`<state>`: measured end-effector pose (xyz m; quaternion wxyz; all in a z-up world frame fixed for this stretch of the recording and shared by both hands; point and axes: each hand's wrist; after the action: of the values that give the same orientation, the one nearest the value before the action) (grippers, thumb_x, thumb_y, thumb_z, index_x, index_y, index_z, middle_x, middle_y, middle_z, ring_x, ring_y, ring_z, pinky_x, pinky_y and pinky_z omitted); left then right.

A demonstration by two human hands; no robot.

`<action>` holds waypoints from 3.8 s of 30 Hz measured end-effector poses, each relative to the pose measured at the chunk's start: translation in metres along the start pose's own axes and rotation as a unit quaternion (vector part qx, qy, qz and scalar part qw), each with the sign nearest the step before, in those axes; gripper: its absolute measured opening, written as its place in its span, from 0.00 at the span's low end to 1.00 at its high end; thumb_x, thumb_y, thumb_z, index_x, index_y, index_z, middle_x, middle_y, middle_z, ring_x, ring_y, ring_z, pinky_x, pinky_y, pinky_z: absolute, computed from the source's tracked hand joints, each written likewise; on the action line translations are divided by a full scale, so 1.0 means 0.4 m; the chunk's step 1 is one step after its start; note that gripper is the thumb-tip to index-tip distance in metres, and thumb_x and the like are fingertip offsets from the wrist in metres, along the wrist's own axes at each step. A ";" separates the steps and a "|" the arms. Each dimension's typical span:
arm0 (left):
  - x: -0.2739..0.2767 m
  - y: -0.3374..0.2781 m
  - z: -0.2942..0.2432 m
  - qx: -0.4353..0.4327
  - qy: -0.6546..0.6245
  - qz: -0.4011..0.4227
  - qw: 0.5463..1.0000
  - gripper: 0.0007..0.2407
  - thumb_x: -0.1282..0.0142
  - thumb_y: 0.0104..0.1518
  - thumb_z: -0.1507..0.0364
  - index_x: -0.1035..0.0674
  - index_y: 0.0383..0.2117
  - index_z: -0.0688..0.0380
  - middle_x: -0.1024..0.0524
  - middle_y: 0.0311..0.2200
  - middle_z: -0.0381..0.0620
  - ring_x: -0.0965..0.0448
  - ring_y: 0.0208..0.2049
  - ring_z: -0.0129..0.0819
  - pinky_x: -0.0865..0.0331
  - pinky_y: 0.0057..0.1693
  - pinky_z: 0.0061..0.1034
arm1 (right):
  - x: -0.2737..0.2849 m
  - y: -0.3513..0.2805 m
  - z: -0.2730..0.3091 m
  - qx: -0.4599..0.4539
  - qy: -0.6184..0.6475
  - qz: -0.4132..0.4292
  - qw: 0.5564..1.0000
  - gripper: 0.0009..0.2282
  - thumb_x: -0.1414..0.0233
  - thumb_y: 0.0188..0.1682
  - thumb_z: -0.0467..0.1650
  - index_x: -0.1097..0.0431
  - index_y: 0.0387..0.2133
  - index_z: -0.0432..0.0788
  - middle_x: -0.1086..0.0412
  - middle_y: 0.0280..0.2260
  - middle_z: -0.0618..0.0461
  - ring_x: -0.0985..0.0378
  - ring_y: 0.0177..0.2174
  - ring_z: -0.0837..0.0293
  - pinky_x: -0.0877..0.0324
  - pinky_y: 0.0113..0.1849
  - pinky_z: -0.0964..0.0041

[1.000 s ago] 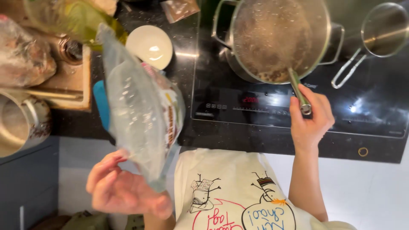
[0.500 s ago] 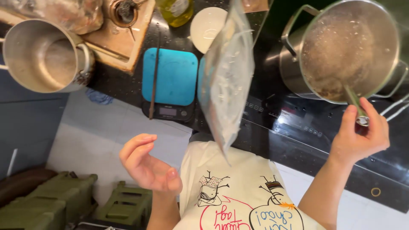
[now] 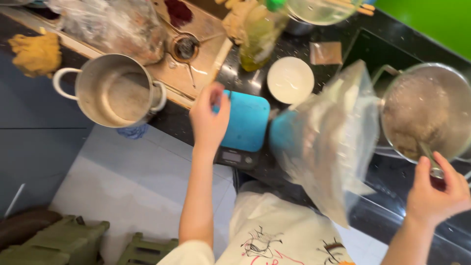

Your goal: Cleaning scissors, washing hands, and stirring a pot on an induction stove.

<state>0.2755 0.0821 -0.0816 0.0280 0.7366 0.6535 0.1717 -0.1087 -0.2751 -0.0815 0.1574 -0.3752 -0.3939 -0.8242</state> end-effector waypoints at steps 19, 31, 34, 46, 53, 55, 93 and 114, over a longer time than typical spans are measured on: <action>-0.283 0.501 0.512 -0.013 0.079 -0.048 0.996 0.08 0.35 0.50 0.72 0.17 0.32 0.64 0.20 0.28 0.47 0.22 0.29 0.34 0.27 0.40 0.29 | -0.011 -0.031 0.161 -0.111 -0.024 -0.030 0.993 0.10 0.39 0.54 0.19 0.22 0.48 0.34 0.28 0.35 0.49 0.29 0.32 0.62 0.33 0.36 0.73; 0.185 -0.239 -0.255 -0.154 0.124 -0.286 0.938 0.10 0.44 0.59 0.74 0.29 0.40 0.70 0.30 0.42 0.50 0.25 0.45 0.38 0.29 0.56 0.32 | 0.058 -0.012 0.122 -0.124 0.055 -0.041 0.990 0.09 0.36 0.56 0.20 0.20 0.48 0.36 0.29 0.34 0.52 0.30 0.32 0.65 0.39 0.32 0.73; 0.419 -0.382 -0.192 0.012 0.127 -0.158 0.979 0.07 0.45 0.62 0.77 0.29 0.37 0.70 0.25 0.38 0.51 0.23 0.40 0.34 0.27 0.52 0.27 | 0.068 -0.024 0.074 -0.117 0.095 -0.028 0.988 0.09 0.36 0.56 0.19 0.19 0.49 0.35 0.28 0.33 0.53 0.30 0.31 0.67 0.39 0.32 0.75; -0.168 -0.678 -0.376 0.212 0.169 0.318 0.908 0.11 0.50 0.62 0.76 0.27 0.50 0.62 0.20 0.38 0.61 0.18 0.40 0.55 0.25 0.43 0.38 | 0.127 -0.008 0.036 -0.103 0.163 0.015 0.981 0.08 0.34 0.56 0.22 0.21 0.47 0.37 0.31 0.31 0.54 0.33 0.28 0.68 0.40 0.31 0.75; -0.400 -0.657 -0.315 -0.047 0.196 0.223 0.954 0.15 0.45 0.58 0.80 0.23 0.52 0.56 0.22 0.51 0.53 0.21 0.50 0.53 0.27 0.54 0.38 | 0.138 -0.003 0.023 -0.087 0.160 0.039 0.983 0.10 0.33 0.54 0.24 0.20 0.48 0.40 0.30 0.32 0.54 0.33 0.30 0.66 0.40 0.32 0.72; -0.463 -0.639 -0.256 -0.085 0.231 0.236 0.940 0.15 0.43 0.55 0.79 0.22 0.50 0.54 0.24 0.54 0.52 0.26 0.54 0.56 0.33 0.57 0.46 | 0.135 -0.006 0.024 -0.089 0.163 0.037 0.982 0.10 0.33 0.54 0.24 0.20 0.48 0.40 0.30 0.32 0.54 0.33 0.30 0.65 0.40 0.32 0.71; -0.370 -0.398 -0.620 -0.182 0.193 0.336 0.904 0.18 0.44 0.49 0.84 0.25 0.47 0.59 0.28 0.41 0.53 0.29 0.50 0.53 0.35 0.55 0.44 | 0.142 0.016 0.042 -0.121 0.135 0.025 0.983 0.11 0.34 0.53 0.24 0.21 0.48 0.40 0.29 0.31 0.54 0.33 0.29 0.66 0.40 0.31 0.71; 0.199 -0.076 -0.203 0.124 0.068 0.134 0.981 0.11 0.47 0.58 0.84 0.19 0.44 0.61 0.20 0.35 0.43 0.24 0.38 0.21 0.29 0.46 0.18 | 0.015 0.003 0.078 -0.136 0.206 -0.017 0.969 0.12 0.41 0.55 0.20 0.35 0.48 0.35 0.30 0.37 0.55 0.30 0.33 0.71 0.36 0.36 0.81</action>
<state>0.2298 0.1490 0.0039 -0.1312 0.8021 0.5651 0.1417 -0.0965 -0.2520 -0.0637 0.1690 -0.2082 -0.2434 -0.9321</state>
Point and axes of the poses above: each hand's wrist, its own y-axis towards the middle knuckle, its own x-axis out of the back of the hand, z = x × y
